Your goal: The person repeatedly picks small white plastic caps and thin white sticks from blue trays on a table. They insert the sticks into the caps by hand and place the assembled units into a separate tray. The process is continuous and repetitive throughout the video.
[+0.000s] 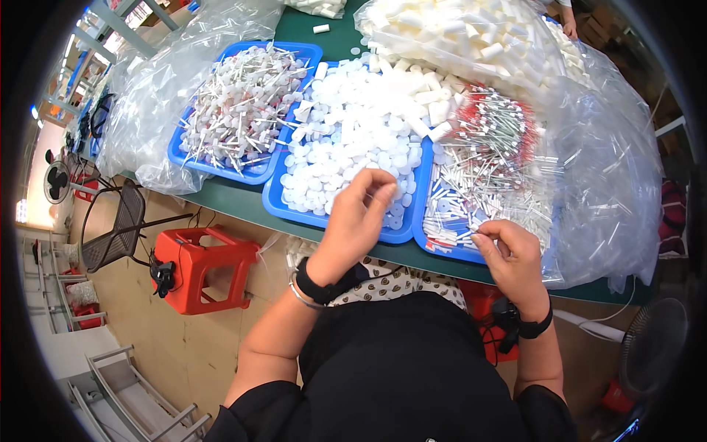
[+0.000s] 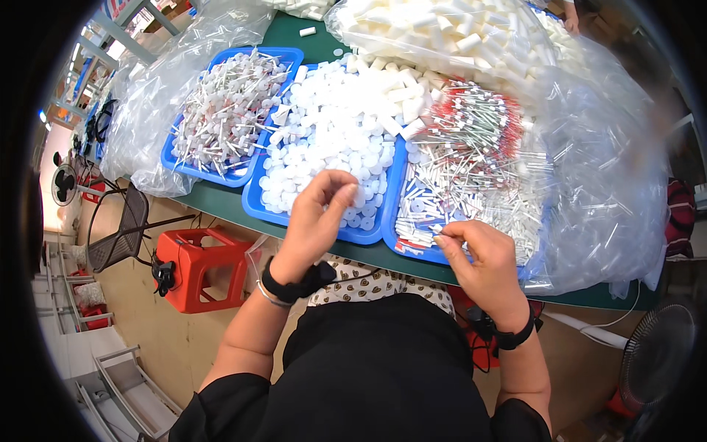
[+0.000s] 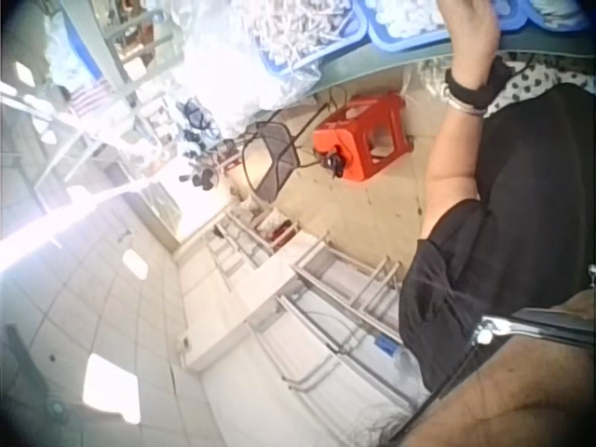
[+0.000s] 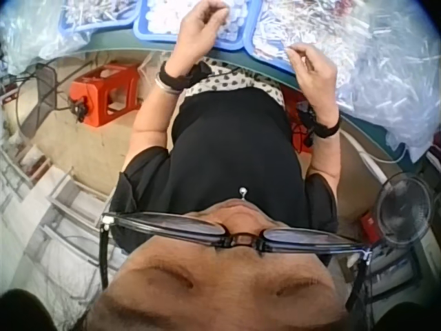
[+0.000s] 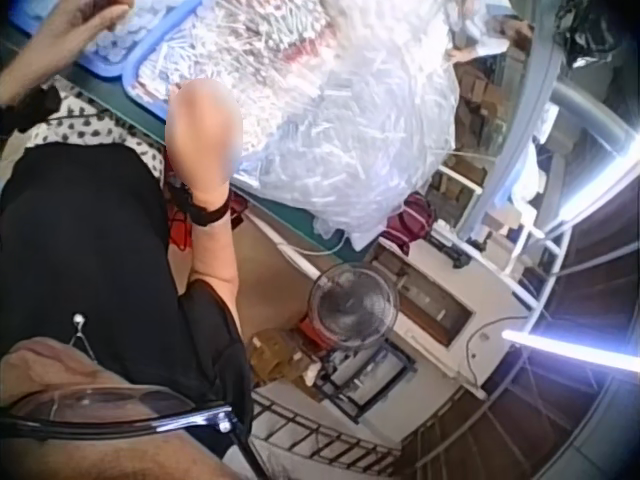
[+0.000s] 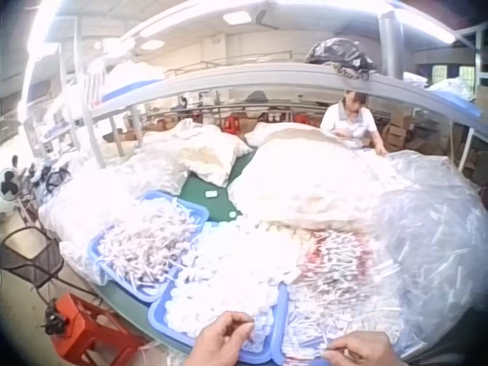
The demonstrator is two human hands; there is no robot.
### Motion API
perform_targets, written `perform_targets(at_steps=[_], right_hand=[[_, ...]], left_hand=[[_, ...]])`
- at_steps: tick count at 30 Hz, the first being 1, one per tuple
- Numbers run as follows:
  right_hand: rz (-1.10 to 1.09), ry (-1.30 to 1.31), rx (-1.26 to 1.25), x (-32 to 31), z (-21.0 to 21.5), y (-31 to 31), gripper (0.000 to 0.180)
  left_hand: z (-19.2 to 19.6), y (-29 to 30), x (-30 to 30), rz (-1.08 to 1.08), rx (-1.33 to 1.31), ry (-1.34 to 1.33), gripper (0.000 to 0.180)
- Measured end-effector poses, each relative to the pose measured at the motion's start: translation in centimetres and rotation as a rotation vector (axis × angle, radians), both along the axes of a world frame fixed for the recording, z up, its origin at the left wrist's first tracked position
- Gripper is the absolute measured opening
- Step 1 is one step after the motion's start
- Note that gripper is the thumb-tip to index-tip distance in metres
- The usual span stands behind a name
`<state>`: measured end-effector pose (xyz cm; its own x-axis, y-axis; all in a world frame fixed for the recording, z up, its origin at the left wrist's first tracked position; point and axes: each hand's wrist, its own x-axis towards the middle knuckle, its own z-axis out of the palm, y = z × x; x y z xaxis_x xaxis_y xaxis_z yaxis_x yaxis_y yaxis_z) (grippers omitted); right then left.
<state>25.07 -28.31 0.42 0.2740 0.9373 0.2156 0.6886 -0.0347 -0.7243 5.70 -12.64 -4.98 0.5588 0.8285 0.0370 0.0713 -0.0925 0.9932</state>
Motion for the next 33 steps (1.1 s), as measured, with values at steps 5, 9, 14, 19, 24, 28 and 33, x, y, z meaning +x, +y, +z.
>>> perform_targets(at_steps=[5,9,14,19,24,28,33], right_hand=[[0.057,-0.025,0.026,-0.8,0.2,0.1,0.009],[0.103,-0.038,0.015,-0.7,-0.3,0.0,0.010],[0.124,-0.052,-0.003,-0.6,-0.5,0.0,0.010],[0.034,0.000,-0.019,-0.6,-0.8,0.0,0.009],[0.011,-0.014,0.022,-0.5,-1.1,0.0,0.008],[0.062,-0.092,0.012,-0.4,-0.7,0.0,0.009],[0.123,-0.237,0.140,-0.8,-0.7,0.2,0.009]], left_hand=[[-0.7,-3.9,1.0,-0.265,-1.101,-0.503,0.026],[-2.0,-4.8,1.4,-0.254,-1.225,-0.590,0.030],[-1.5,-5.0,1.5,-0.230,-1.289,-0.627,0.032],[-1.9,-5.1,1.6,-0.224,-1.301,-0.622,0.035],[-2.1,-5.0,1.7,-0.252,-1.296,-0.642,0.036],[-1.8,-5.1,1.7,-0.235,-1.272,-0.606,0.036],[-1.3,-5.8,2.2,-0.215,-1.150,-0.518,0.033]])
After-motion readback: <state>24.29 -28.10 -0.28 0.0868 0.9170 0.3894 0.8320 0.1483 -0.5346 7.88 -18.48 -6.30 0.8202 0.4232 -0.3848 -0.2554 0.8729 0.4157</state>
